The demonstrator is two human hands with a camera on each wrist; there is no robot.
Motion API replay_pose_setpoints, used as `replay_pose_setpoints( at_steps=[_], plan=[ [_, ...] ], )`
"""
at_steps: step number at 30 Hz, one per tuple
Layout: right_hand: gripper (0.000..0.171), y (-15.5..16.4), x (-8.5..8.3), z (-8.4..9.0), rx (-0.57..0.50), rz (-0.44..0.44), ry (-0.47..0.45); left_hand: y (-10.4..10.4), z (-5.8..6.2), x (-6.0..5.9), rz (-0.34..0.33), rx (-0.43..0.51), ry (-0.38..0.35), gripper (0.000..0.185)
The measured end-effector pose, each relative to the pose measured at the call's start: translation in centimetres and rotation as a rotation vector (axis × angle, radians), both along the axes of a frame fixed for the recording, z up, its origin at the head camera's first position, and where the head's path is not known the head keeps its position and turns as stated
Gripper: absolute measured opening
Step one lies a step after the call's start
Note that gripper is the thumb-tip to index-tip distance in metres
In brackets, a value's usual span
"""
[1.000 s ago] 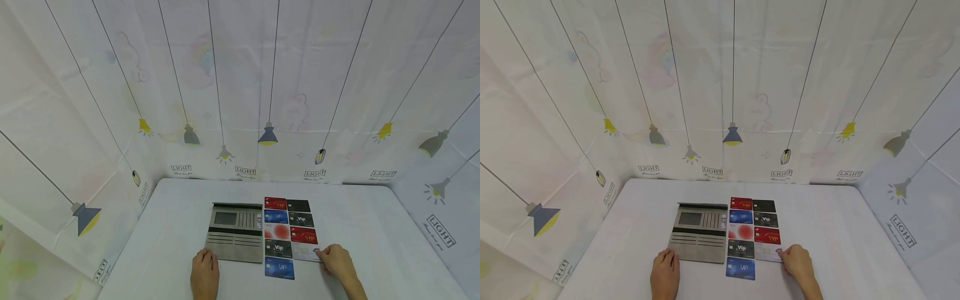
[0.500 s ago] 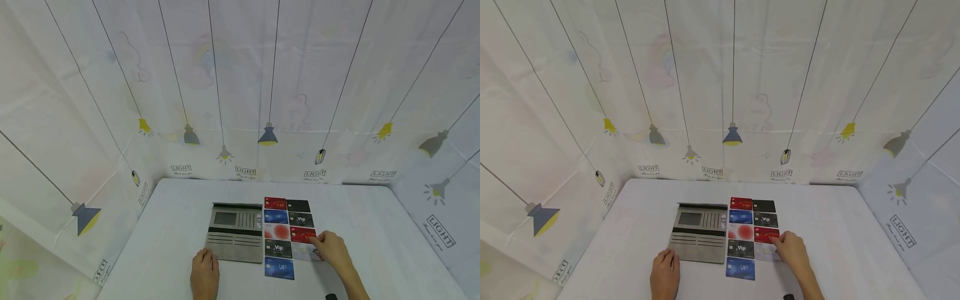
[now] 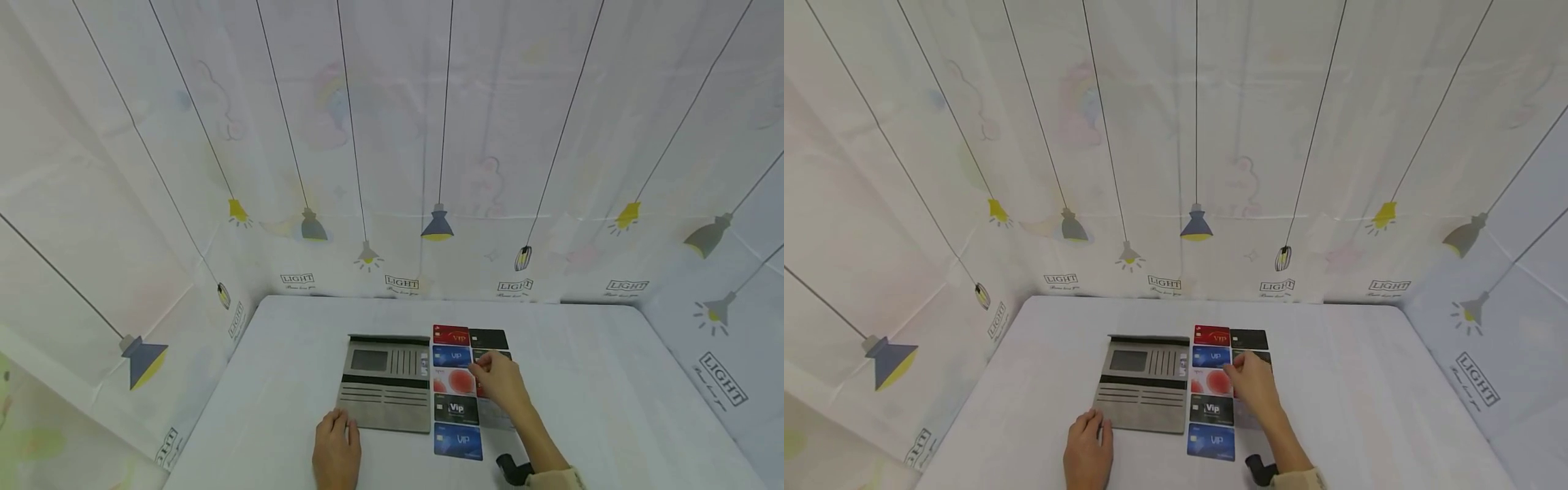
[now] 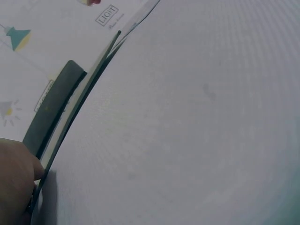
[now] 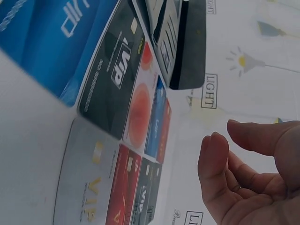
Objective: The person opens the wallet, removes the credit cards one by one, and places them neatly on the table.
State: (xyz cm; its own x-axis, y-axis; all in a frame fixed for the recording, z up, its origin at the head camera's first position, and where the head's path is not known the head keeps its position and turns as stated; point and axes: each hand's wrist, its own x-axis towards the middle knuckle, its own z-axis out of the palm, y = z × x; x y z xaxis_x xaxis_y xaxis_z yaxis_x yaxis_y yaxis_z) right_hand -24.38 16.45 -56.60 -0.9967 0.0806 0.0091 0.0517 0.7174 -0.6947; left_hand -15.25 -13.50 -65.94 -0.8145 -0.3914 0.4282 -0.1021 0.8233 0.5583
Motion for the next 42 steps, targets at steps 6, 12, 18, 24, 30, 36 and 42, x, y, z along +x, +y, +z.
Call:
replay_pose_setpoints(
  at_steps=[6, 12, 18, 24, 30, 36, 42],
  plan=[
    [0.031, -1.1, -1.3, -0.1, -0.032, 0.019, 0.004, 0.1, 0.0, 0.1, -0.002, -0.008, 0.026, 0.022],
    [0.03, -2.1, -2.7, -0.8, -0.035, 0.032, -0.001, 0.1, -0.3, 0.0, 0.001, -0.027, 0.058, 0.023],
    [0.03, -3.3, -3.6, -1.2, -0.036, 0.052, -0.004, 0.1, -0.5, 0.0, 0.005, -0.039, 0.069, 0.023],
    [0.033, -4.3, -4.2, -1.7, -0.06, 0.075, -0.029, 0.0, -0.8, -0.1, 0.004, -0.025, 0.042, 0.023],
    [0.03, -5.1, -5.0, -2.6, -0.121, 0.104, -0.034, 0.1, -0.8, -0.1, 0.008, -0.015, 0.035, 0.023],
    [0.03, -6.3, -5.5, -3.4, -0.188, 0.117, -0.075, 0.1, -0.4, -0.1, 0.007, -0.02, 0.045, 0.023],
    [0.027, -7.4, -5.6, -3.2, -0.254, 0.123, -0.144, 0.2, -0.2, 0.0, 0.013, -0.016, 0.036, 0.024]
  ],
)
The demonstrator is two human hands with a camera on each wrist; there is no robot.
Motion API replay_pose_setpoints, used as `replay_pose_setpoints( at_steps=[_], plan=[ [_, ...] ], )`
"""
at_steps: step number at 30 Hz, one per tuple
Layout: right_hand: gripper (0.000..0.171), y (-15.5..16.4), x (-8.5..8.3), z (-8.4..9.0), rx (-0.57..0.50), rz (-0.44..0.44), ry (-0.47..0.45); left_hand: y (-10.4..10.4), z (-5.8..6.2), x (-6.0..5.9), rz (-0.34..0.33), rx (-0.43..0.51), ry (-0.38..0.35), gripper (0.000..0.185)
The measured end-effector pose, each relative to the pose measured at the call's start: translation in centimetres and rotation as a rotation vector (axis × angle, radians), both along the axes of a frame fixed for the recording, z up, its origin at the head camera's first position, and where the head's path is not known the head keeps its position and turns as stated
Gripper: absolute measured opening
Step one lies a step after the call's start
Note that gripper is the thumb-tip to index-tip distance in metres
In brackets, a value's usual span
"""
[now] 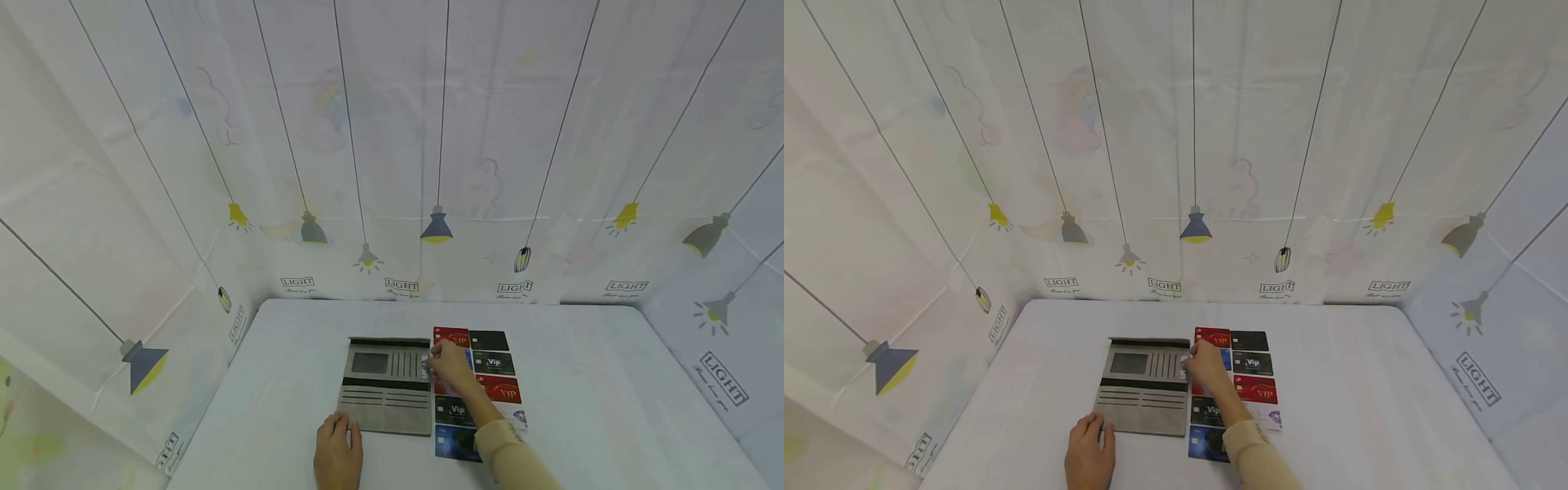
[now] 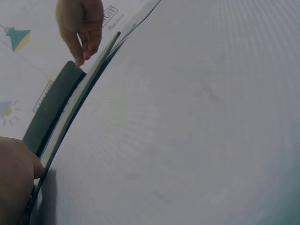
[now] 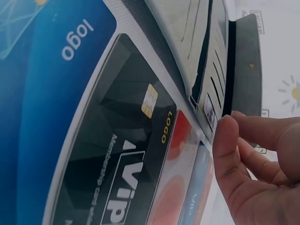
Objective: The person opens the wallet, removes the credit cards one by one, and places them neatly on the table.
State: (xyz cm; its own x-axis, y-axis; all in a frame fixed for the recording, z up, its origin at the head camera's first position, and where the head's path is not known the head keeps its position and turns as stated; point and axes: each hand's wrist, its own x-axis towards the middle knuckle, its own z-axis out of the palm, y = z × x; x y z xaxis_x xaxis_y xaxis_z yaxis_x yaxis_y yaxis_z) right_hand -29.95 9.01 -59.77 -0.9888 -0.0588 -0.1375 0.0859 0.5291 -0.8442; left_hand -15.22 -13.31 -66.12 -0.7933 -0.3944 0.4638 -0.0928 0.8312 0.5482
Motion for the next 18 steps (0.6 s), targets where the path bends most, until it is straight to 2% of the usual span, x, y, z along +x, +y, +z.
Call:
replay_pose_setpoints(
  at_steps=[7, 13, 18],
  plan=[
    [0.022, -0.9, -0.7, -0.1, 0.179, 0.02, 0.054, 0.0, -0.1, -0.1, 0.018, -0.007, -0.019, 0.024],
    [0.011, -1.1, -0.9, -0.1, 0.21, 0.036, 0.031, 0.0, -0.3, -0.1, 0.024, -0.016, -0.016, 0.024],
    [0.011, -0.9, -1.3, -0.4, 0.267, 0.055, 0.076, 0.0, -0.6, -0.2, 0.016, -0.023, -0.015, 0.025]
  ],
)
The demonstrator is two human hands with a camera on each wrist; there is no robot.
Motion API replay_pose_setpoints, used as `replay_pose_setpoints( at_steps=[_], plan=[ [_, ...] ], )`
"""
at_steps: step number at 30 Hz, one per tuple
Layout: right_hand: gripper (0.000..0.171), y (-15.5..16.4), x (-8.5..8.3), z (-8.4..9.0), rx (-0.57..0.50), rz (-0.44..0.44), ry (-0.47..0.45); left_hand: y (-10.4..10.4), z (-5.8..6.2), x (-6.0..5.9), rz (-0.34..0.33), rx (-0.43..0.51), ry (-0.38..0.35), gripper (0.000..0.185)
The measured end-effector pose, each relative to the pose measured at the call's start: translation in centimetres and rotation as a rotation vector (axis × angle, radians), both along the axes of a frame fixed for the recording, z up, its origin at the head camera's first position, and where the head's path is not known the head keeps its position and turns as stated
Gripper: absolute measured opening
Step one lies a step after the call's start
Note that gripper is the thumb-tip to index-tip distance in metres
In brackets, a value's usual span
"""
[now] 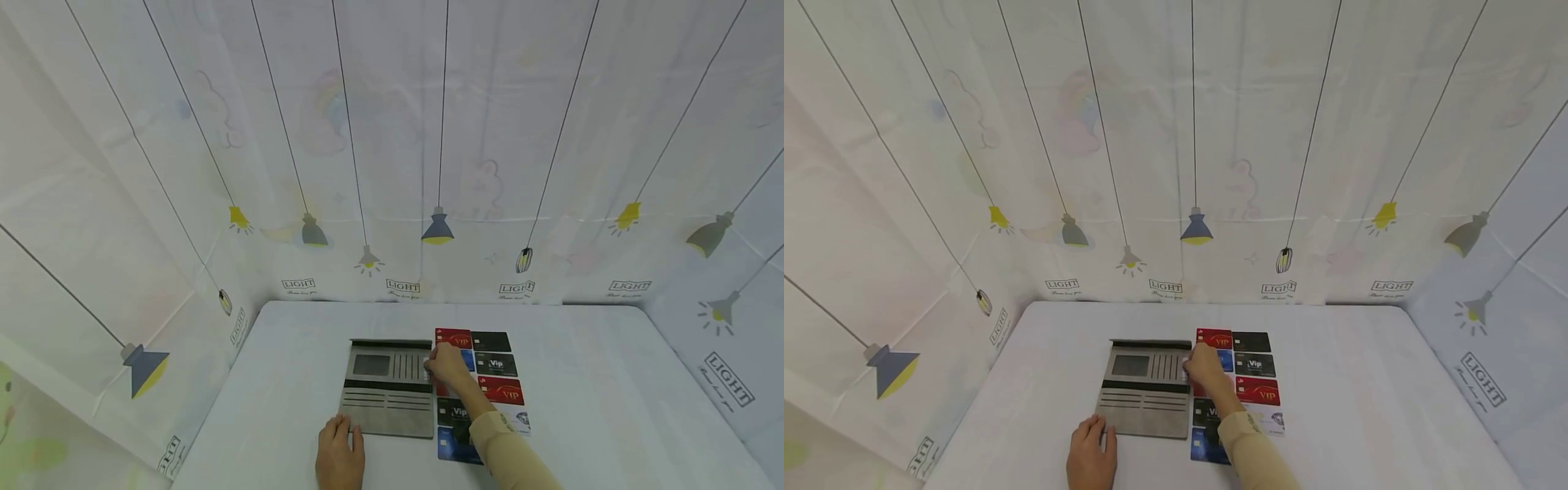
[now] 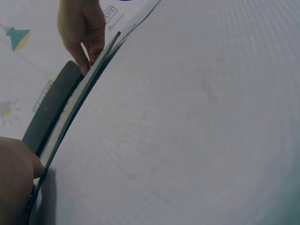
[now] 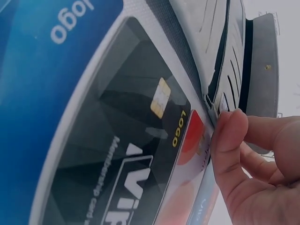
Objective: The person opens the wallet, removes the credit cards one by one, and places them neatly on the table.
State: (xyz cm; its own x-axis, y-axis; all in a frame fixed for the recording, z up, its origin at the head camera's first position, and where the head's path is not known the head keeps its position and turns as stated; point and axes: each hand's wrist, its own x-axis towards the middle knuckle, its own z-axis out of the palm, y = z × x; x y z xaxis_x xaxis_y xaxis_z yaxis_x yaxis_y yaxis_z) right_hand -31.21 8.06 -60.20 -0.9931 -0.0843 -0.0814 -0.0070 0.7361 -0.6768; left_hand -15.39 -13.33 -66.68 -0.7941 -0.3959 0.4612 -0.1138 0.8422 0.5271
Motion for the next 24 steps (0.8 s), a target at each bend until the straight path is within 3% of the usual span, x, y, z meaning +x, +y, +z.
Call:
replay_pose_setpoints(
  at_steps=[7, 10, 14, 16, 24],
  plan=[
    [0.019, -0.01, -0.14, 0.18, 0.027, 0.015, 0.006, -0.04, -0.03, -0.04, -0.009, 0.002, -0.007, 0.026],
    [0.011, -0.09, -0.15, 0.33, 0.018, 0.04, -0.016, -0.04, 0.06, -0.01, -0.012, 0.004, -0.007, 0.026],
    [0.033, -0.2, -0.14, 0.38, -0.004, 0.067, -0.028, -0.01, 0.19, 0.01, -0.013, 0.004, -0.014, 0.026],
    [0.035, -0.21, -0.16, 0.33, -0.003, 0.066, -0.02, 0.01, 0.26, 0.02, -0.013, 0.005, -0.021, 0.026],
    [0.02, -0.17, -0.43, 0.26, -0.109, -0.01, -0.111, 0.06, 0.39, 0.05, -0.004, 0.003, -0.04, 0.026]
  ],
)
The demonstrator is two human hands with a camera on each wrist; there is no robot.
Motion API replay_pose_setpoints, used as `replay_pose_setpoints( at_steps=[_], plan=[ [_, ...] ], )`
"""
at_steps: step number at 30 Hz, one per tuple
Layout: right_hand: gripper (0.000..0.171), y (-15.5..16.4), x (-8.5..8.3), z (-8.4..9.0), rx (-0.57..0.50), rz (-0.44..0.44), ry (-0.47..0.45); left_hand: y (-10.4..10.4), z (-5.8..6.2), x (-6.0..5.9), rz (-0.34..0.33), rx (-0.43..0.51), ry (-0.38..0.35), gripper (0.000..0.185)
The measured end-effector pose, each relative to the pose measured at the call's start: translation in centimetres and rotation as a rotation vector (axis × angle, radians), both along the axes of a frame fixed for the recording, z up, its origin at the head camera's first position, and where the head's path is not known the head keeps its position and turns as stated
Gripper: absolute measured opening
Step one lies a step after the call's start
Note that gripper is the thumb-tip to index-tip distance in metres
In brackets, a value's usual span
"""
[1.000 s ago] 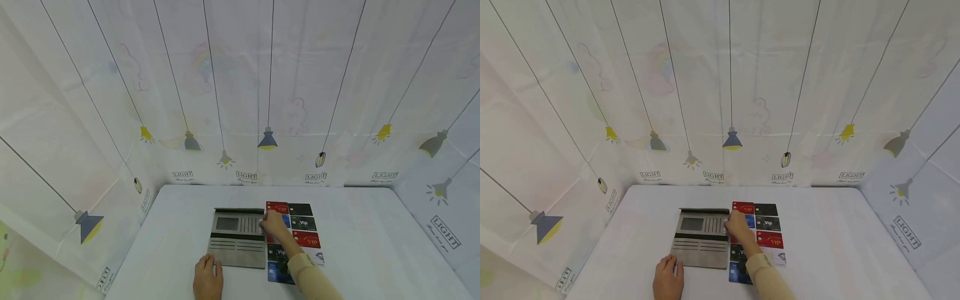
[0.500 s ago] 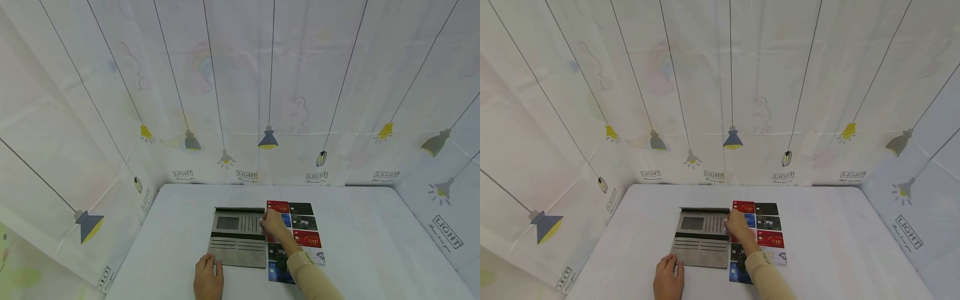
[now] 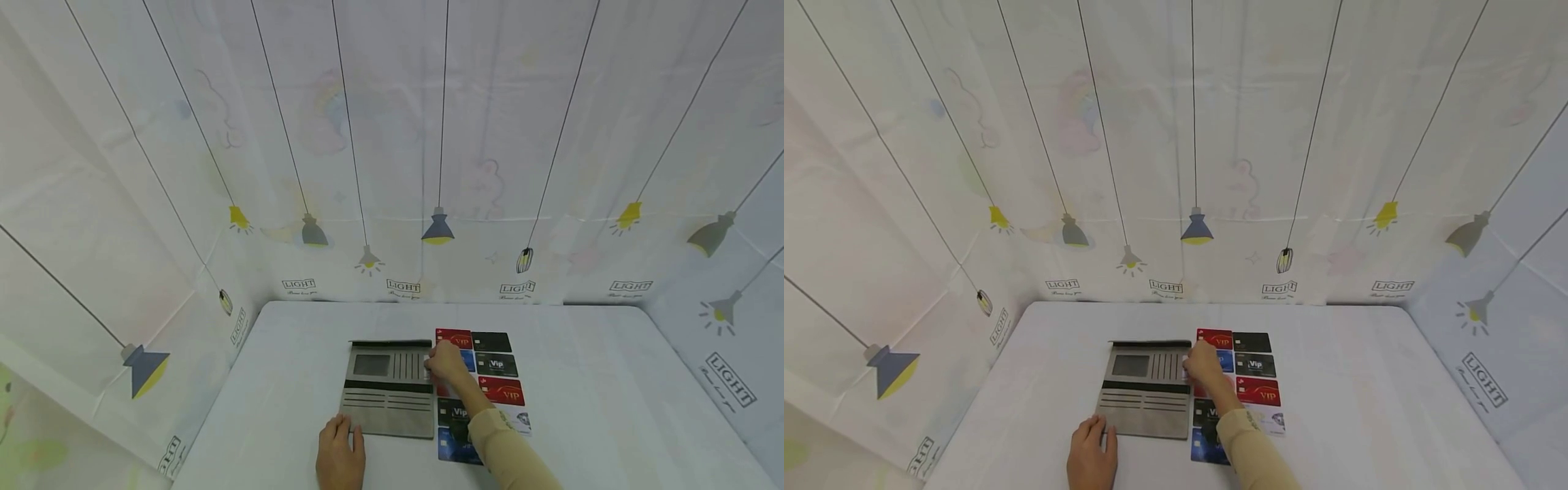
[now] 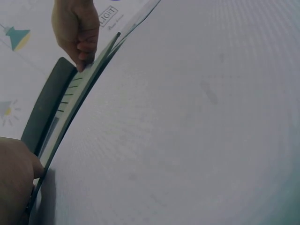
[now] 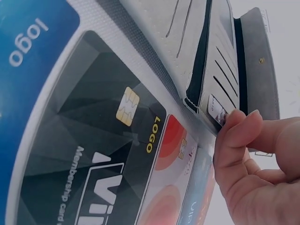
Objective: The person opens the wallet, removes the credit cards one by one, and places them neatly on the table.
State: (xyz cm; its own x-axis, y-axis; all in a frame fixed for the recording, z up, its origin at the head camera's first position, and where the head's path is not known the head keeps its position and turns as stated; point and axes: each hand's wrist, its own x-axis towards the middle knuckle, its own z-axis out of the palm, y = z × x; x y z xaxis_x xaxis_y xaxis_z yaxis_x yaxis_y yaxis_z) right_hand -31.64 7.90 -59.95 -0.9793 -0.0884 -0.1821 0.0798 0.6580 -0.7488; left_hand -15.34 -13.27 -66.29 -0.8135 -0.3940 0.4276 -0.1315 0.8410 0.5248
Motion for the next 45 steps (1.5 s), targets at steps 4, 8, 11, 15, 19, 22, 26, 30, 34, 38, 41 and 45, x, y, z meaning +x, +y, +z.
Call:
replay_pose_setpoints(
  at_steps=[4, 8, 11, 15, 19, 22, 26, 30, 34, 38, 41, 45],
  plan=[
    [0.015, 0.1, 0.0, 0.1, -0.072, -0.035, -0.046, 0.0, -0.1, 0.0, 0.01, -0.009, 0.013, 0.025],
    [0.012, 0.2, 0.2, 0.2, -0.116, -0.056, -0.065, 0.0, -0.2, 0.1, 0.012, -0.002, 0.01, 0.026],
    [0.011, 0.4, 0.3, 0.3, -0.132, -0.08, -0.07, 0.1, -0.2, 0.1, 0.014, 0.007, -0.011, 0.027],
    [0.014, 0.9, 0.3, 0.3, -0.11, -0.07, -0.035, 0.0, -0.3, -0.1, 0.018, 0.004, -0.019, 0.028],
    [0.018, 1.8, 0.2, 0.4, -0.02, -0.031, 0.039, 0.0, -0.1, 0.0, 0.015, -0.004, 0.003, 0.028],
    [0.018, 2.3, 0.1, 0.6, 0.04, -0.031, 0.072, 0.1, 0.1, 0.0, 0.013, -0.01, 0.011, 0.027],
    [0.024, 2.6, 0.2, 0.8, 0.047, -0.061, 0.055, 0.1, 0.3, 0.1, 0.013, -0.014, 0.009, 0.027],
    [0.034, 2.6, 0.6, 1.2, -0.004, -0.079, 0.022, 0.3, 0.5, 0.2, 0.015, -0.003, -0.006, 0.027],
    [0.029, 2.6, 0.8, 1.5, 0.006, -0.064, 0.028, 0.3, 0.5, 0.2, 0.016, 0.011, -0.019, 0.027],
    [0.018, 2.6, 0.8, 1.6, 0.055, -0.047, 0.05, 0.3, 0.3, 0.2, 0.015, 0.013, -0.021, 0.027],
    [0.016, 2.6, 0.9, 1.5, 0.053, -0.045, 0.059, 0.3, 0.1, 0.1, 0.012, 0.008, -0.012, 0.027],
    [0.021, 2.6, 0.9, 1.3, 0.021, -0.06, 0.049, 0.2, -0.2, 0.0, 0.013, -0.002, -0.003, 0.027]
  ],
)
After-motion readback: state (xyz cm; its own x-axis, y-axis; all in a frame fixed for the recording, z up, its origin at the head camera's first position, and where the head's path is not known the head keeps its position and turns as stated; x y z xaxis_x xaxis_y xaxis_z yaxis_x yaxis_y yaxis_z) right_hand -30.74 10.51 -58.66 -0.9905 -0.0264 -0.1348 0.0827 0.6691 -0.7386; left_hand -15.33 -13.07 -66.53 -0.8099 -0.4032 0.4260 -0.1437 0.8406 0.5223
